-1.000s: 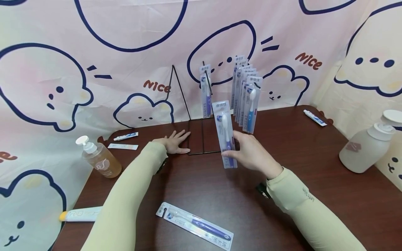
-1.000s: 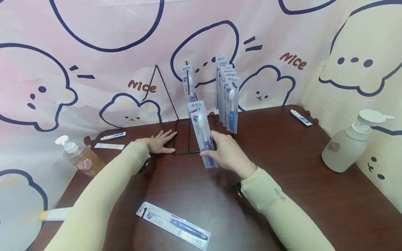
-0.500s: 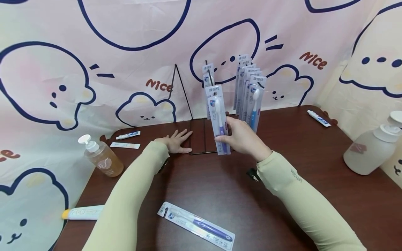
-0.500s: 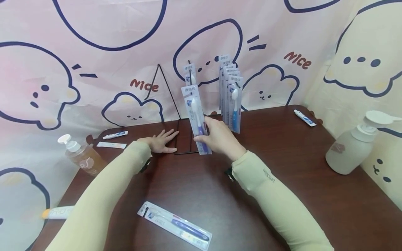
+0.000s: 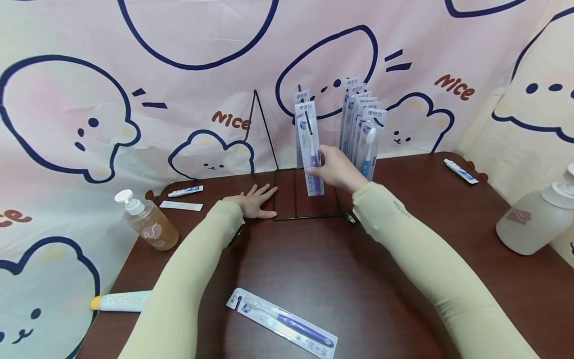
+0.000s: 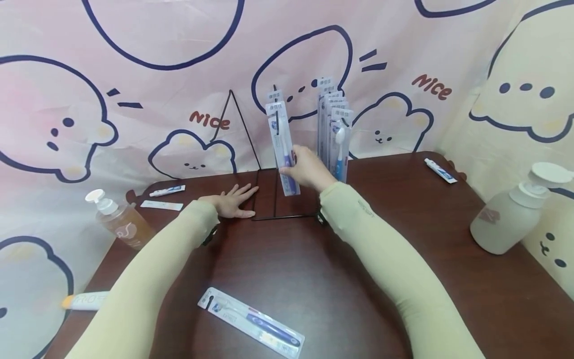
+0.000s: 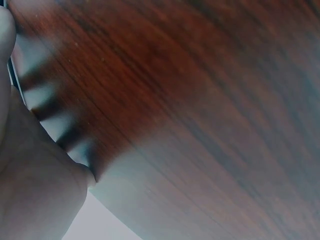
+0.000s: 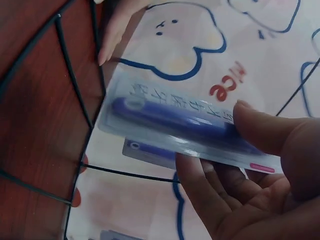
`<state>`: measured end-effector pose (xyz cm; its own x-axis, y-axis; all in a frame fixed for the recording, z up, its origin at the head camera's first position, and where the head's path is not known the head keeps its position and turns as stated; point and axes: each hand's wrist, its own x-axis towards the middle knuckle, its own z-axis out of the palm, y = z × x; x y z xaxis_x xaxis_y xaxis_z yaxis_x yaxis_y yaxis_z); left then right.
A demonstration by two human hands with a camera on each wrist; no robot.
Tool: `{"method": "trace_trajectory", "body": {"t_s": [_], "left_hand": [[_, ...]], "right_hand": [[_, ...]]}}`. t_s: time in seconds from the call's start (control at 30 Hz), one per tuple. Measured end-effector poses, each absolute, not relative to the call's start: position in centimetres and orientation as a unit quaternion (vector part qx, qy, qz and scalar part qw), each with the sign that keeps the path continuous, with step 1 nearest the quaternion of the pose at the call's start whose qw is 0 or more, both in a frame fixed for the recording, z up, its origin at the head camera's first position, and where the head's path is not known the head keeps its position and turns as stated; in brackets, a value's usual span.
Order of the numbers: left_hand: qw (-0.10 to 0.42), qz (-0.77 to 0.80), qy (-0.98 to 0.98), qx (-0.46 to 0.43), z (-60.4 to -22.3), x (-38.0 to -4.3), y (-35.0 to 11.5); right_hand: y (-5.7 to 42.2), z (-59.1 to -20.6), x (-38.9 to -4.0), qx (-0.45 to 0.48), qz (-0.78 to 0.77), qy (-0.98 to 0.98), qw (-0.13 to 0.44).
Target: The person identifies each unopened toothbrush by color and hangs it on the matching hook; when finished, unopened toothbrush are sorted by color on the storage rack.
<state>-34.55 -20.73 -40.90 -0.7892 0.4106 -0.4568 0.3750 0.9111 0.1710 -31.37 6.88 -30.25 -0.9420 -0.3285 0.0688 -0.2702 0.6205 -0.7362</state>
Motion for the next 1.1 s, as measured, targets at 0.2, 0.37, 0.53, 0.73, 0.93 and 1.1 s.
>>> {"method": "trace_trajectory", "body": {"t_s": [0.2,0.37,0.53,0.73,0.93,1.1], "left_hand": [[0.248,0.038,0.945,0.208,-41.0,-34.5,-20.7],[0.25,0.038,0.944,0.212,-41.1,-34.5,-20.7],[0.245,0.037,0.946,0.208,-41.1,-34.6,-20.8],[0.253,0.034,0.945,0.204,-41.0,-34.5,-20.8],[0.247,0.032,0.946,0.206,-41.0,-34.7,-20.8],[0.248,0.033,0.947,0.204,-41.0,-34.6,-20.7]], "right_hand": [[6.0,-30.1,-34.2,-0.149,-0.426,0.892,0.031],[5.8,-30.6,-35.1,-0.141,-0.431,0.89,0.034],[5.8,-31.4,-35.6,-0.143,-0.437,0.888,0.033],[6.0,-31.8,-35.5,-0.141,-0.441,0.886,0.037],[6.5,-32.0,-35.0,-0.135,-0.448,0.883,0.036],[7.0,-32.9,-34.0,-0.131,-0.439,0.887,0.054]]}}
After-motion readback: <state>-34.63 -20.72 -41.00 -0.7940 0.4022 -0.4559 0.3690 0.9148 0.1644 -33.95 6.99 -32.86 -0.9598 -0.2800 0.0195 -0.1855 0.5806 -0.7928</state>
